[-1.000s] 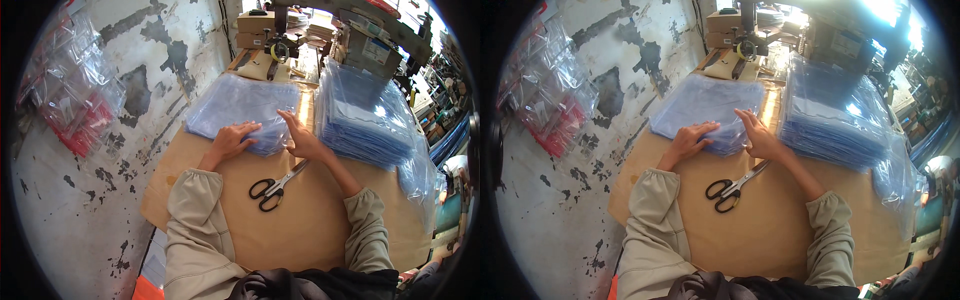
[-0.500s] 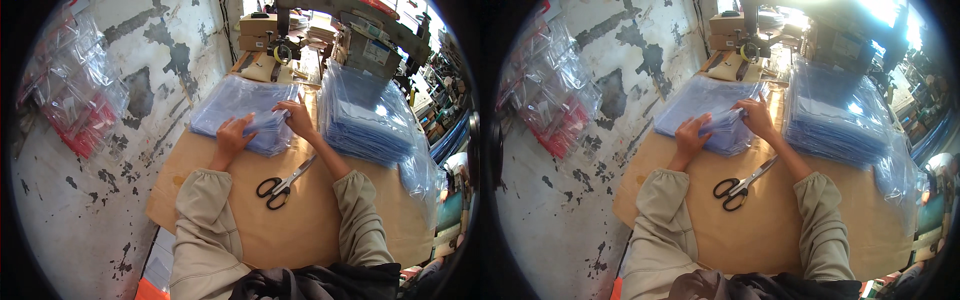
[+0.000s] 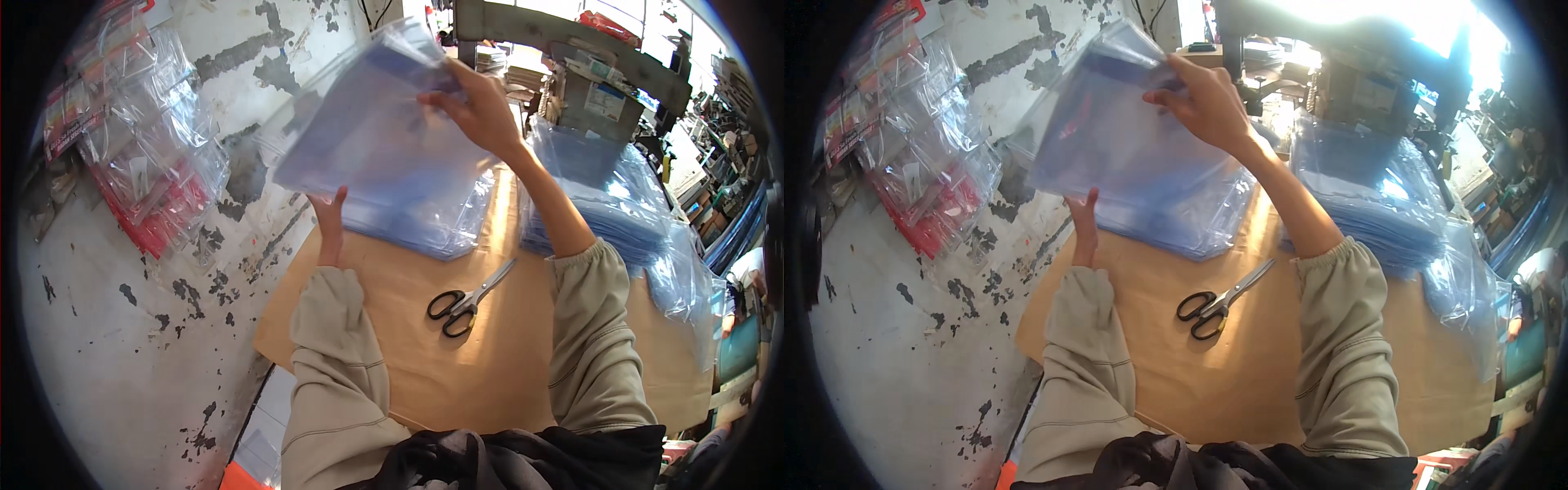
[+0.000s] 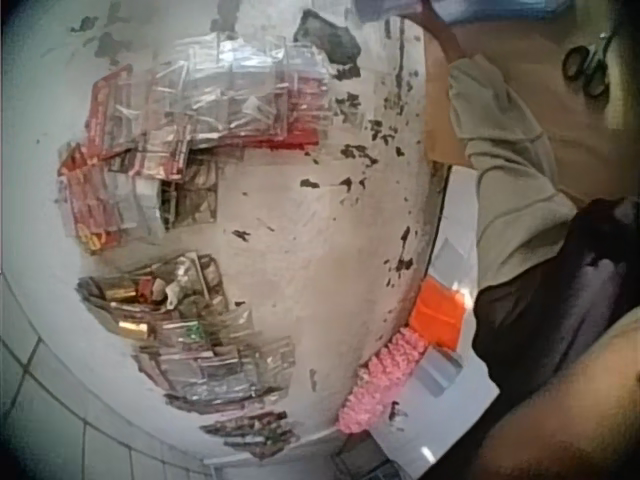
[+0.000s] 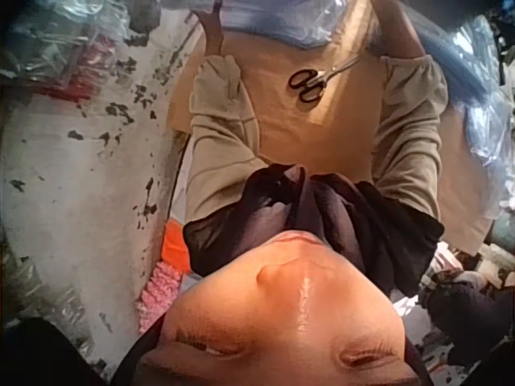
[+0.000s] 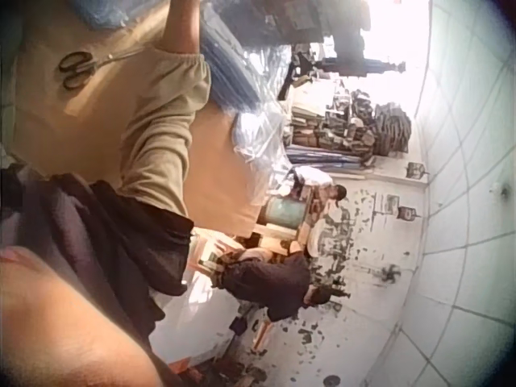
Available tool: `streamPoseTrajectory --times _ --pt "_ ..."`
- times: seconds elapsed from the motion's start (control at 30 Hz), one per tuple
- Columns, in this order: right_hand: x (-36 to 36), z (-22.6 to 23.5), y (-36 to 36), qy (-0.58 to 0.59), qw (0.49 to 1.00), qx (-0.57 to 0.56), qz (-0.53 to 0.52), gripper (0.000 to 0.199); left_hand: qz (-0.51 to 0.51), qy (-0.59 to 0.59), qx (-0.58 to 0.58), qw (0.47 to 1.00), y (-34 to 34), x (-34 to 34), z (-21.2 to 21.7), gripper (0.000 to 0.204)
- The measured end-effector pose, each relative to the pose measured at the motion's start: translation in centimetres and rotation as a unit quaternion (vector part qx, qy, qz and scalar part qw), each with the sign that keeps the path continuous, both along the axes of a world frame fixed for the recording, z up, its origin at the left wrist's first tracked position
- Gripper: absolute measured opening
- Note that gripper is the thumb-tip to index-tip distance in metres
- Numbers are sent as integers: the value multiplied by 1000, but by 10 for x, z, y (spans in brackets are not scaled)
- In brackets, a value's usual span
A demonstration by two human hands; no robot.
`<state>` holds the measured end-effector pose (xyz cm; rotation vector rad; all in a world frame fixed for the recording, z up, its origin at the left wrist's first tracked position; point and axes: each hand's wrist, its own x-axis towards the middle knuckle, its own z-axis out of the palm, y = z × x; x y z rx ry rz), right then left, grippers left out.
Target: The person organizes plastic bags by lifting, flipping, and combining stacks of plastic bags into a single pile on the table by hand, then straightens and aligns the edges of the stack.
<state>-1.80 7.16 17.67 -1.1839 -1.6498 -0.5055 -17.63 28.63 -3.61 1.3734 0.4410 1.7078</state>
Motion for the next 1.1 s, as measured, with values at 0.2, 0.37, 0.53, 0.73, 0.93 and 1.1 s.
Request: streamPoseTrajectory --times 0.2,0.37,0.53,0.73,0.93,1.1 --pt "6 20 -94 223 973 -44 44 23 -243 -73 30 967 -51 -39 84 60" --pt "22 -21 -198 224 967 28 -117 18 -136 -9 127 983 -124 -14 112 35" --pt "50 -63 -293 315 927 114 -167 18 -41 47 207 976 -210 27 123 40" --pt "57 -81 -369 374 883 126 -252 27 -161 106 161 968 -273 52 130 49" --pt "83 -163 -406 393 858 134 -302 40 -265 169 226 922 -281 71 39 65" --pt "77 -191 -421 412 891 28 -186 49 -391 193 204 877 -277 59 17 73"
